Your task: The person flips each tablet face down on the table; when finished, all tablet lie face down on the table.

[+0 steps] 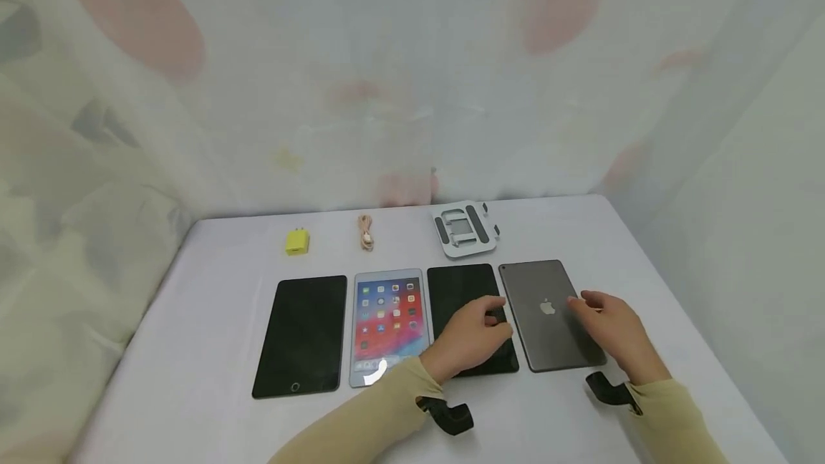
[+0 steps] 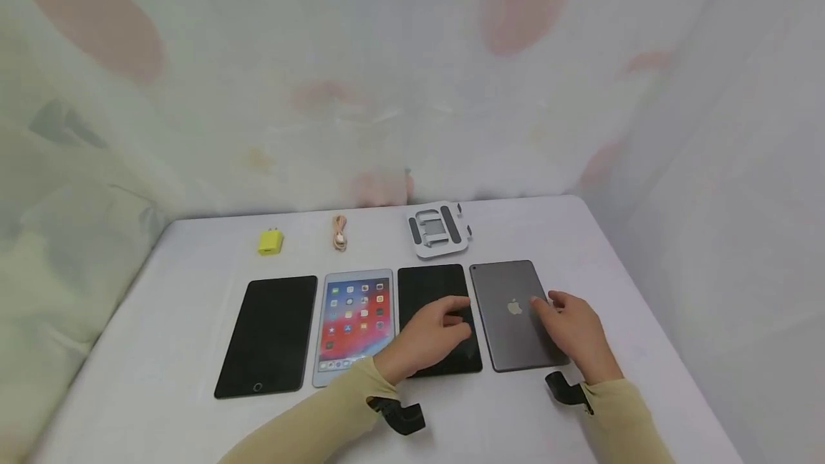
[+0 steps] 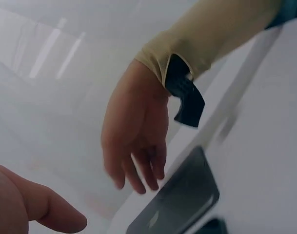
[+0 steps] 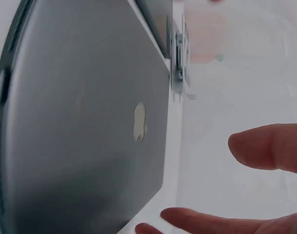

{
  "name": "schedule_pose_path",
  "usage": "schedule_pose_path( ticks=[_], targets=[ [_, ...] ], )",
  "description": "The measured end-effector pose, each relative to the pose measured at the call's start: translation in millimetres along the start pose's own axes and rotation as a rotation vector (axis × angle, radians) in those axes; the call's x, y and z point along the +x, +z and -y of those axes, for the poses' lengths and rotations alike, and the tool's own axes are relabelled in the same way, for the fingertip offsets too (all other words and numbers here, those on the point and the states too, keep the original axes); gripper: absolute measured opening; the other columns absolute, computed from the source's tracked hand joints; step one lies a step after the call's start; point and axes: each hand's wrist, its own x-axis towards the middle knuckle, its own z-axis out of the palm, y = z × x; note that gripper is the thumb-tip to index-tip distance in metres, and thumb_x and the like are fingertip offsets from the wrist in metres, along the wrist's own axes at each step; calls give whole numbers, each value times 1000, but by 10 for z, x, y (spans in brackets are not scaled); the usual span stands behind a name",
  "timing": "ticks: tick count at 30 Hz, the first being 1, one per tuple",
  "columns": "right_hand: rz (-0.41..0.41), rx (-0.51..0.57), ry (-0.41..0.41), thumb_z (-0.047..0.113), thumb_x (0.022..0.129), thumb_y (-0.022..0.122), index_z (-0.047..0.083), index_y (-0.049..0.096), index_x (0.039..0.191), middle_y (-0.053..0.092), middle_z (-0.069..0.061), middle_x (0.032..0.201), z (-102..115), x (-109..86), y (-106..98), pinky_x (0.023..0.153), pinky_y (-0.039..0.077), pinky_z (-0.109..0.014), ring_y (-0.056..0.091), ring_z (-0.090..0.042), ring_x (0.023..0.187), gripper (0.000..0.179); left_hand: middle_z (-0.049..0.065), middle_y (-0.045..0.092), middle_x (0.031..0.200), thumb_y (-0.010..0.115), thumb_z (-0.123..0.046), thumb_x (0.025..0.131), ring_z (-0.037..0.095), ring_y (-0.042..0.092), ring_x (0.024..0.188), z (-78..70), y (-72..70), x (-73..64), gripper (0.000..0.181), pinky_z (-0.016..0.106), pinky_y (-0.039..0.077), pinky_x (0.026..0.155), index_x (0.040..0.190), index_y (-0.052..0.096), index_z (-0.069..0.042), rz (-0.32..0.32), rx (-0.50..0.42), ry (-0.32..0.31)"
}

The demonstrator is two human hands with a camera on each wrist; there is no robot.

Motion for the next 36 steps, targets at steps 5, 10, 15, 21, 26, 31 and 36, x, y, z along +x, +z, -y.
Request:
schedule_pose_path(
  ticks=[5,10,15,21,26,31,36],
  targets=[
    [-50,-31,-109,46,112,53,-8,48,156,61,-32,148,272,-3,147,104,55,-60,62,-49,133,70,17,57,155,64,-26,101,34,61,136,188,-347,-275,60,56,54,113,157,54,-6,-104,95,45],
    [-15,-43,-171,46,110,59,-5,51,156,64,-28,146,673,47,408,102,57,-59,65,-44,129,69,20,57,155,64,-26,101,37,60,138,317,-556,-393,61,62,52,114,157,52,-3,-149,124,12],
    [48,-98,-173,50,107,60,-8,46,157,62,-33,144,981,114,643,104,55,-63,64,-47,128,79,18,59,156,64,-27,101,38,60,141,332,-621,-394,61,63,50,116,156,54,-3,-138,138,-2],
    [81,-157,-160,51,105,59,-13,43,157,47,-41,157,1186,177,825,116,45,-68,48,-57,145,84,17,60,156,66,-26,100,36,58,145,287,-626,-404,60,60,48,119,154,56,0,-115,178,-7],
    [79,-177,-134,52,104,60,-13,44,157,46,-42,156,1207,212,868,117,45,-69,48,-57,144,86,17,59,157,67,-27,101,37,56,145,265,-573,-380,60,61,47,120,155,55,-1,-105,185,-42],
    [78,-189,-123,53,104,61,-12,43,157,46,-42,156,1201,224,866,116,45,-69,50,-56,143,86,17,60,156,67,-29,102,36,58,143,225,-545,-356,61,62,49,118,154,55,0,-134,170,-87],
    [85,-189,-117,52,104,61,-12,43,157,45,-42,157,1199,212,864,117,45,-69,49,-57,144,85,19,62,154,69,-28,101,35,63,136,191,-539,-351,60,62,51,116,151,57,3,-151,170,-102]
  ],
)
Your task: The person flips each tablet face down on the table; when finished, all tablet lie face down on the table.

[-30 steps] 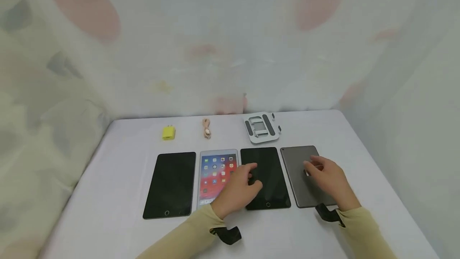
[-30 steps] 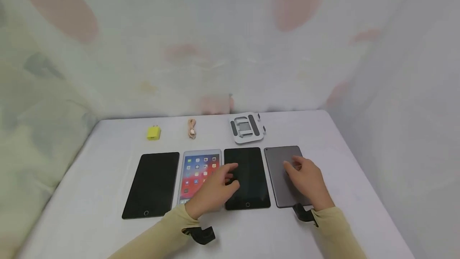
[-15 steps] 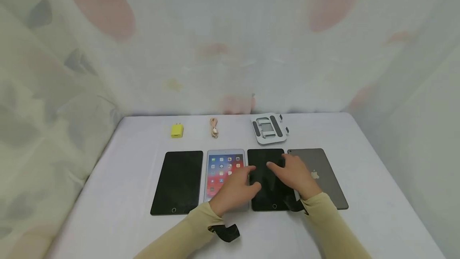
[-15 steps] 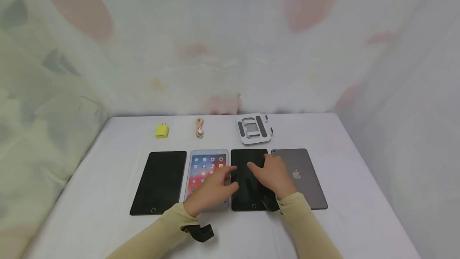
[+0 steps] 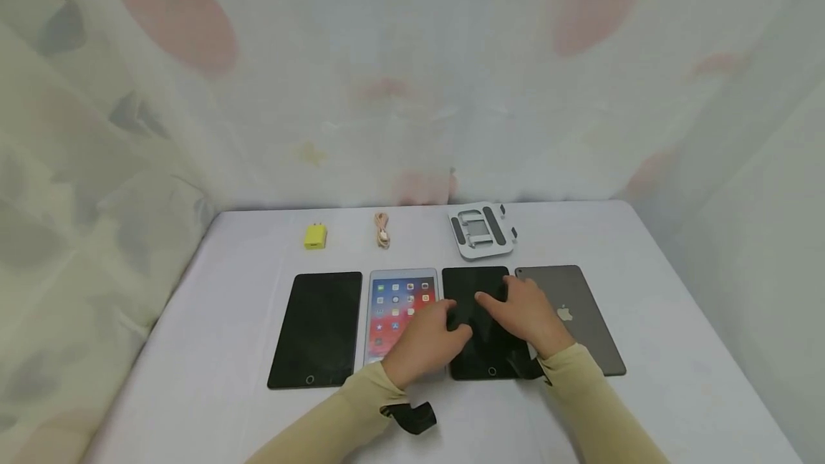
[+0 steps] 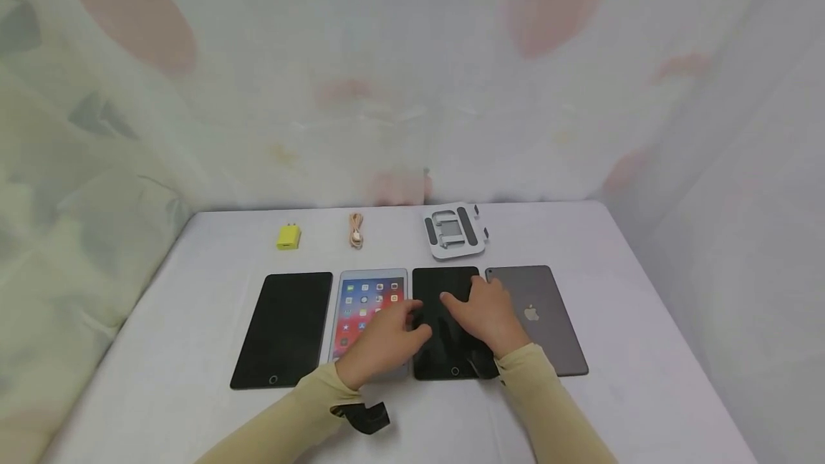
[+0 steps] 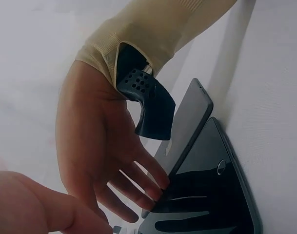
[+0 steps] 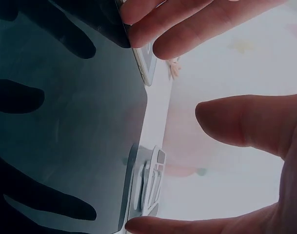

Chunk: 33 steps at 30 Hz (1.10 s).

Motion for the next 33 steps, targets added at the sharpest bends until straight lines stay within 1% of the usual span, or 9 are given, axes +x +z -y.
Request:
schedule_pose_path(
  ticks=[7,14,18,21,26,30,33],
  targets=[
    [-9,-5,-11,51,104,62,-14,45,156,47,-42,155,31,-20,-1,116,46,-69,51,-57,142,84,20,63,152,71,-29,100,36,65,133,-10,5,-3,62,61,54,112,149,58,5,-8,13,-8],
    [-17,-31,-14,51,104,62,-14,46,155,49,-42,153,44,-23,25,115,47,-69,52,-57,141,84,22,64,150,72,-28,99,37,65,133,2,21,7,60,60,55,111,147,59,6,-12,18,3],
    [-16,-38,-18,51,103,63,-13,47,154,49,-42,153,43,-28,22,114,47,-69,52,-57,140,83,21,63,151,71,-27,100,38,63,137,15,19,18,59,60,54,113,147,59,6,-6,4,18],
    [-1,-30,-20,52,103,63,-11,48,154,49,-41,153,34,-25,1,114,47,-70,51,-57,141,83,21,61,153,70,-24,100,39,60,142,30,20,37,58,61,51,116,149,58,6,-5,-1,31],
    [22,-19,-18,55,102,63,-9,47,156,48,-41,155,35,-30,-36,113,47,-70,51,-57,141,85,22,59,156,69,-19,101,38,57,146,43,20,74,58,61,47,119,151,56,5,-13,-12,28],
    [35,-8,-35,56,102,63,-9,47,156,49,-41,155,47,-36,-54,113,47,-70,51,-57,142,86,21,61,154,67,-15,101,37,61,139,48,-4,89,55,61,49,118,152,56,4,-31,-13,41],
    [52,8,-68,58,102,63,-9,47,157,49,-40,156,51,-37,-64,114,46,-70,48,-58,145,88,23,62,151,66,-9,100,36,64,129,43,-44,94,54,59,54,113,151,56,6,-48,-14,82]
  ],
)
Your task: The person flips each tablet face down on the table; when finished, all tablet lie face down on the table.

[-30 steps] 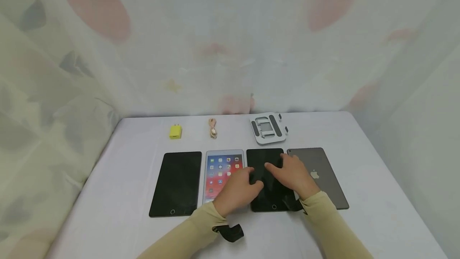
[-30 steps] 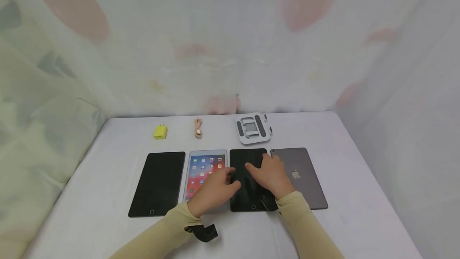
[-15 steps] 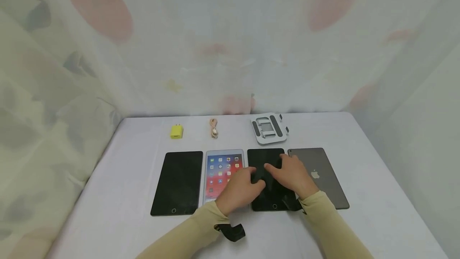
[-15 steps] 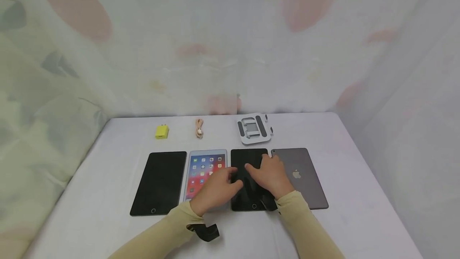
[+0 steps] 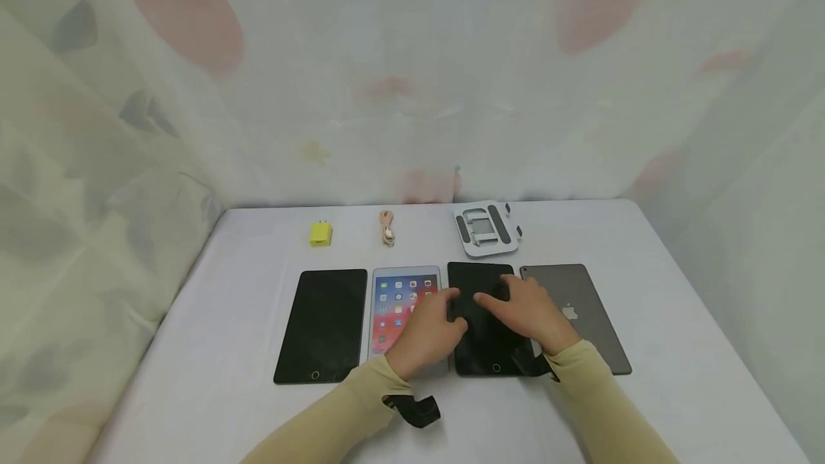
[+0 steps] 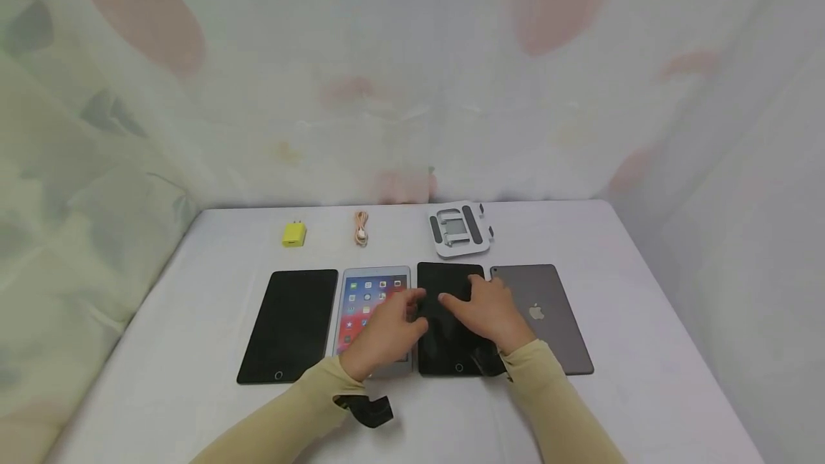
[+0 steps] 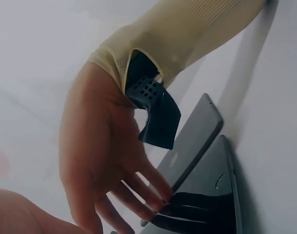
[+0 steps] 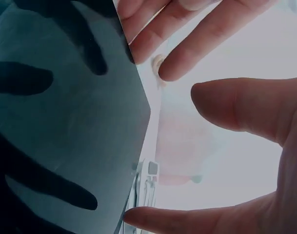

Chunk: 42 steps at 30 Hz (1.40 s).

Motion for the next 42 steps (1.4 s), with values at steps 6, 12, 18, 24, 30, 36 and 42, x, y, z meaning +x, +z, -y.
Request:
schedule_pose_path(
  ticks=[6,12,18,24,30,36,42],
  targets=[
    [43,42,-45,63,103,60,-9,46,158,51,-35,159,-10,1,-11,115,48,-67,51,-53,146,91,24,59,146,62,-6,103,28,64,103,-72,-97,-22,55,42,62,81,156,52,1,8,-26,-3],
    [59,68,-33,65,102,59,-7,44,159,50,-33,161,11,-16,-12,116,47,-67,51,-51,147,94,22,57,156,60,-12,104,27,69,116,-139,-166,-53,60,44,62,90,161,47,-1,0,-35,-7],
    [57,72,-37,68,102,58,-6,44,160,50,-32,161,35,-27,-21,116,47,-67,52,-50,147,95,19,60,156,61,-20,103,30,71,128,-152,-194,-50,63,50,63,99,163,46,-6,-13,-85,-59],
    [59,86,-44,74,99,57,-4,44,161,51,-29,162,40,-28,4,116,48,-65,53,-48,148,100,15,63,153,60,-20,104,24,75,119,-153,-218,-45,60,47,64,98,161,49,-5,-9,-139,-52],
    [62,108,-44,75,98,58,-3,41,163,50,-28,163,53,-27,35,117,48,-64,53,-46,149,103,12,64,150,59,-22,107,16,79,104,-162,-239,-37,54,43,64,95,160,53,-10,9,-209,-16],
    [64,121,-64,74,98,59,-5,40,163,51,-29,162,81,-21,73,116,50,-62,55,-45,147,103,11,65,150,64,-20,108,20,75,115,-173,-263,-38,51,40,65,95,158,56,-11,11,-260,17],
    [77,186,-47,76,96,62,0,37,166,47,-27,166,90,-35,93,116,49,-63,51,-45,150,106,15,63,152,57,-18,109,22,74,120,-169,-284,-33,51,40,65,97,159,53,-6,19,-314,51]
  ],
)
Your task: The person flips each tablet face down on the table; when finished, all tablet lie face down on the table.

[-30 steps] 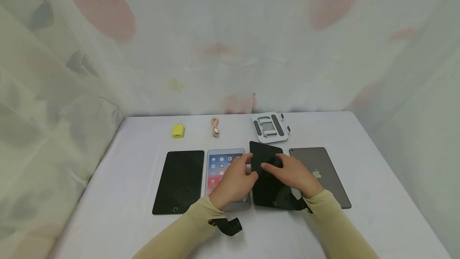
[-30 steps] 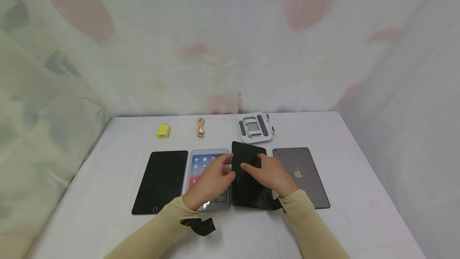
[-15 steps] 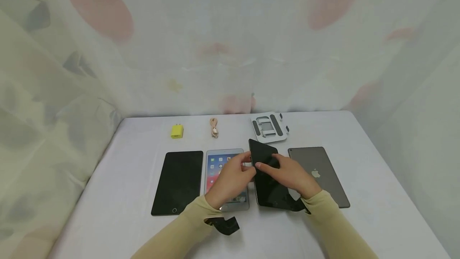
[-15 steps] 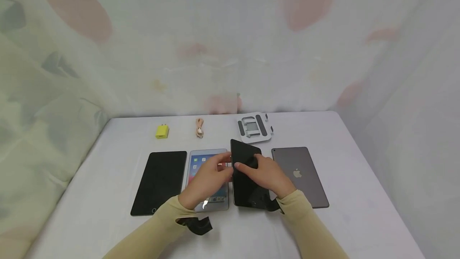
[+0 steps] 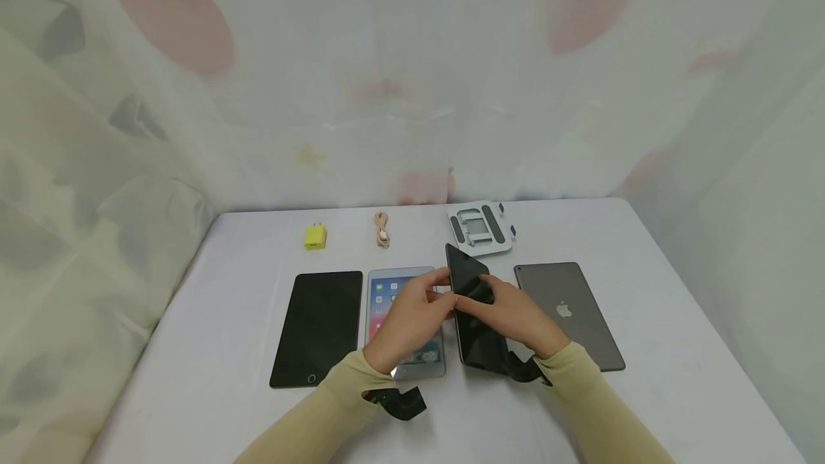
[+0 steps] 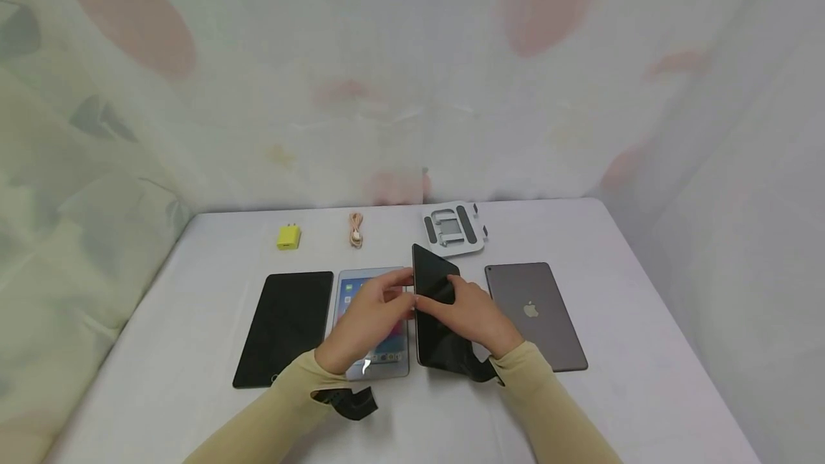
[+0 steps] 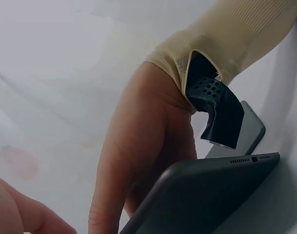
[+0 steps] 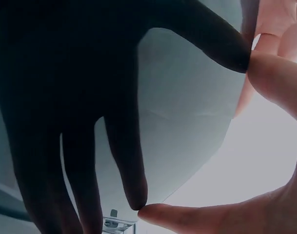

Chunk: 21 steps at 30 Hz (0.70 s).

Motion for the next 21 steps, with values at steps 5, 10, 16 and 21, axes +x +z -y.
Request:
schedule_pose_path(
  ticks=[5,10,16,21],
  targets=[
    [14,49,12,80,93,62,7,37,168,48,-24,166,2,-6,-9,115,49,-65,52,-44,150,108,18,57,157,55,-29,113,27,72,123,3,-15,-9,54,41,64,100,161,49,-4,-10,-63,1],
    [23,81,-3,80,93,62,10,38,167,52,-22,164,-13,7,-14,115,50,-65,55,-42,147,105,18,55,159,57,-32,113,28,71,127,15,-19,-8,57,42,64,100,161,48,-3,-11,-87,10],
    [49,115,-15,78,95,60,11,37,168,50,-21,166,-16,5,-27,117,46,-67,54,-42,149,101,20,60,151,57,-34,113,26,73,123,-3,-37,-22,56,42,63,101,161,50,-6,-15,-96,22],
    [74,156,-27,77,97,58,12,34,170,42,-19,171,-6,8,-31,121,39,-71,45,-43,156,100,17,64,147,56,-40,113,23,72,120,-5,-47,-28,55,40,63,102,160,52,-10,-34,-126,25]
  ],
)
